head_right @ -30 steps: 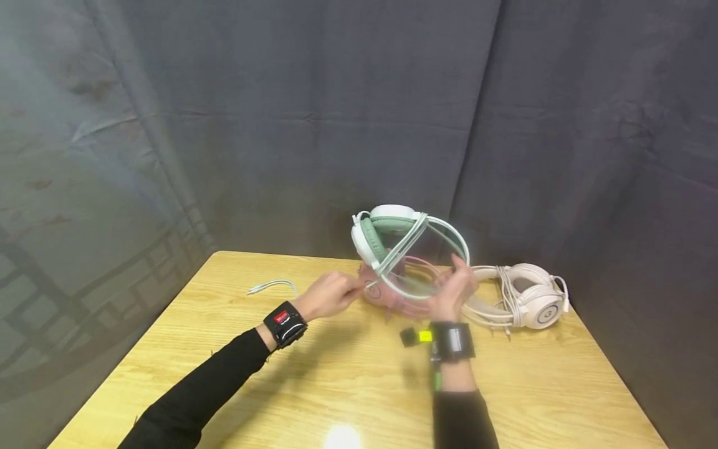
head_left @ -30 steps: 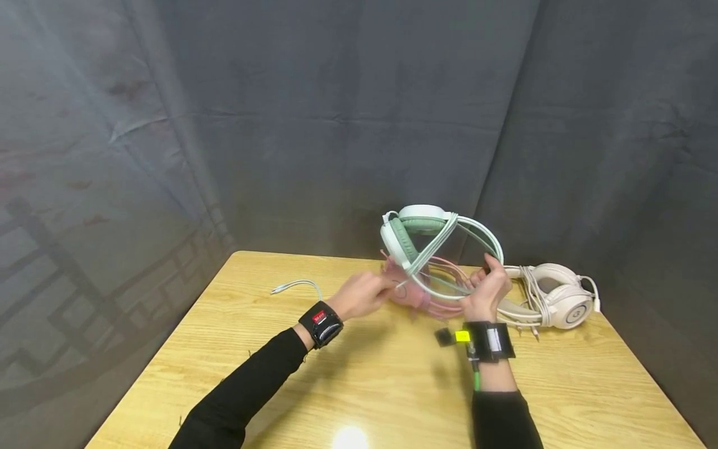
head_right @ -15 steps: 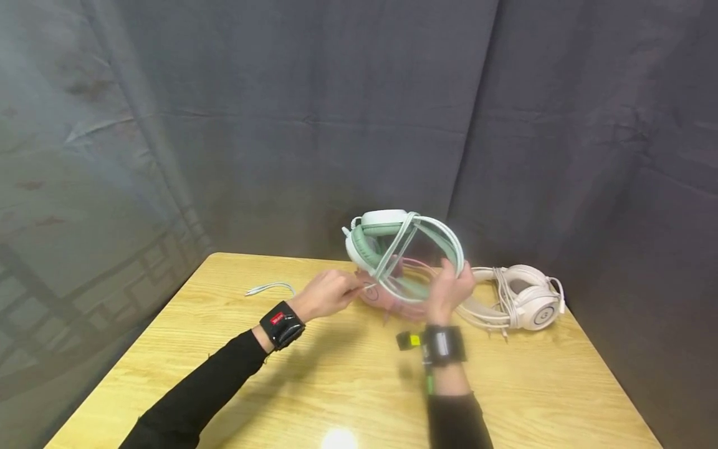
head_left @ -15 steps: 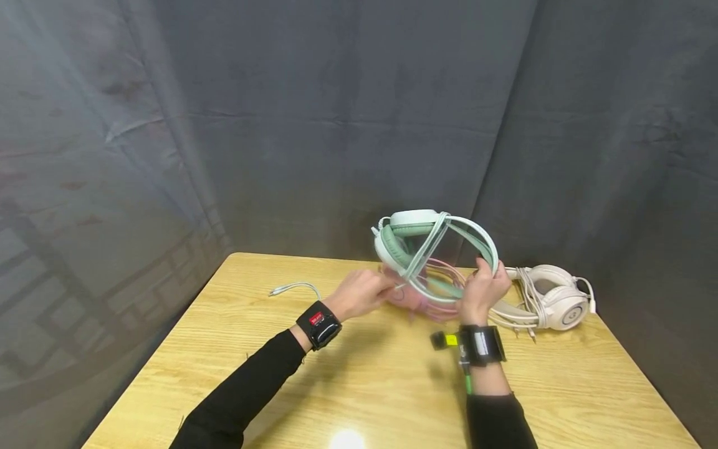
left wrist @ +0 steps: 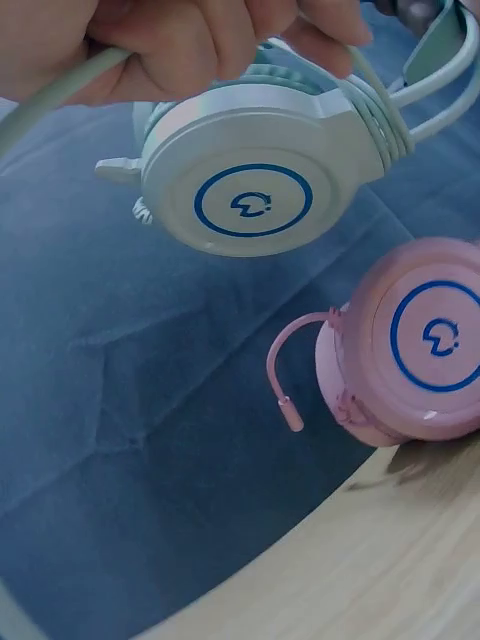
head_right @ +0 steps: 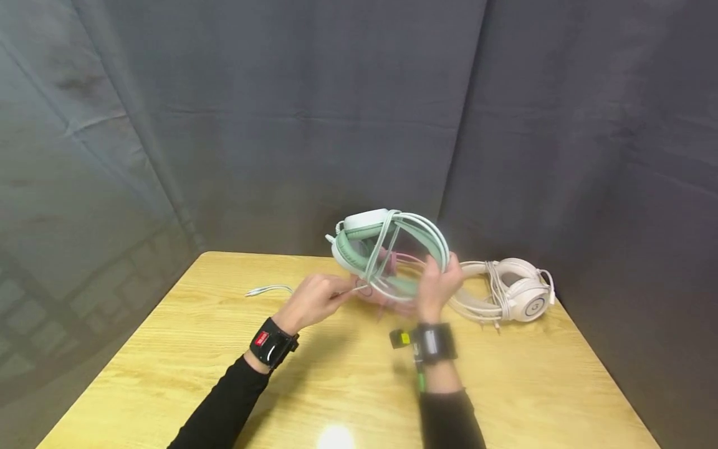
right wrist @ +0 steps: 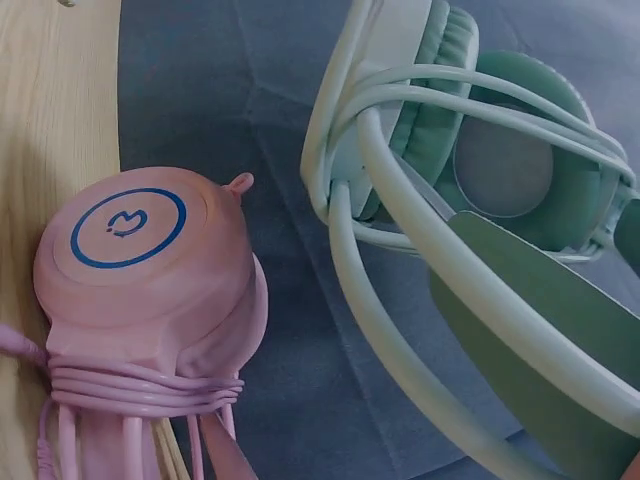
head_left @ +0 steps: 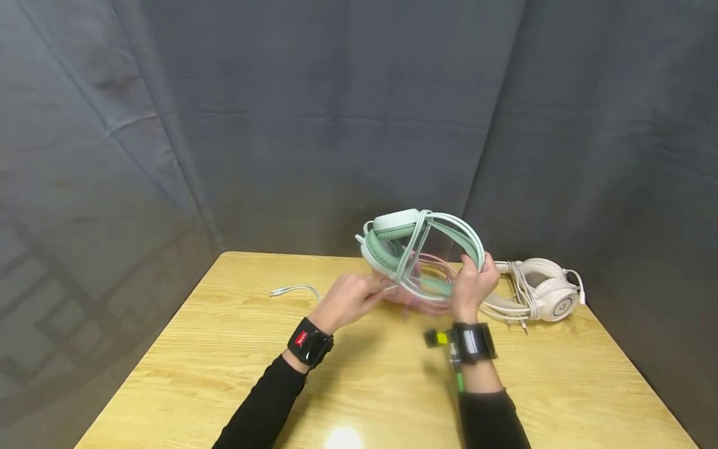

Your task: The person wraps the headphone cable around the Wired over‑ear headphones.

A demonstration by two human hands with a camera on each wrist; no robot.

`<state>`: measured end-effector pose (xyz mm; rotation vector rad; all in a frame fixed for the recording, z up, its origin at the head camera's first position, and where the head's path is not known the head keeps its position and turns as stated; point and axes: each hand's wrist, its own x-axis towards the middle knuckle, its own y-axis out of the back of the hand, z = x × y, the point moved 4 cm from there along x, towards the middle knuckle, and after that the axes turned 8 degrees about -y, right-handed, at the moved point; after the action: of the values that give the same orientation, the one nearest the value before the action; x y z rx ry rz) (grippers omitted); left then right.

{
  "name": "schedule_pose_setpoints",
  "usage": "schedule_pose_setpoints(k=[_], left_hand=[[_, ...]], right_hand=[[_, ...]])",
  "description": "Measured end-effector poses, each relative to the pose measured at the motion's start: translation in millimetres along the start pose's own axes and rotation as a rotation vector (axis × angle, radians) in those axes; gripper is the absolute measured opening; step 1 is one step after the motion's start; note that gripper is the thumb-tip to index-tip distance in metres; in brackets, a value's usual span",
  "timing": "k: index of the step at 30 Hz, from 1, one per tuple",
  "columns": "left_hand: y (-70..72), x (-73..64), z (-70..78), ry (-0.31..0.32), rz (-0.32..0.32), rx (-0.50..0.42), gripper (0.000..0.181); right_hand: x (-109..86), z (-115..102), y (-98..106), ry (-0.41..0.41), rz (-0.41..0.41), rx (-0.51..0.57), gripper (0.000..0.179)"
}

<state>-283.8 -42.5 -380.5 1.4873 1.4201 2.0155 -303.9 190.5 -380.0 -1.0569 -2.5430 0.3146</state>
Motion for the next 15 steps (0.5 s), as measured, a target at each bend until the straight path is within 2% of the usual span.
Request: schedule_pose_setpoints(k=[6,12,15], left_hand=[[-1.8,-6.3,1.4,0.040,0.000,-0.044,0.013],[-5.3,-4.7,7.2,0.016,-0.044,0.022,0.009],[-5.2,-4.7,10.3,0.014,-0.041,0.041,0.006]], right_hand=[[-3.9,-1,-4,-0.001,-0.079,0.001,0.022],[-3.6,-2,-6,0.134,-0.105,-0.134,0.014],[-4.7,-5,-7,0.198,-0.108,-0.191,0.011]])
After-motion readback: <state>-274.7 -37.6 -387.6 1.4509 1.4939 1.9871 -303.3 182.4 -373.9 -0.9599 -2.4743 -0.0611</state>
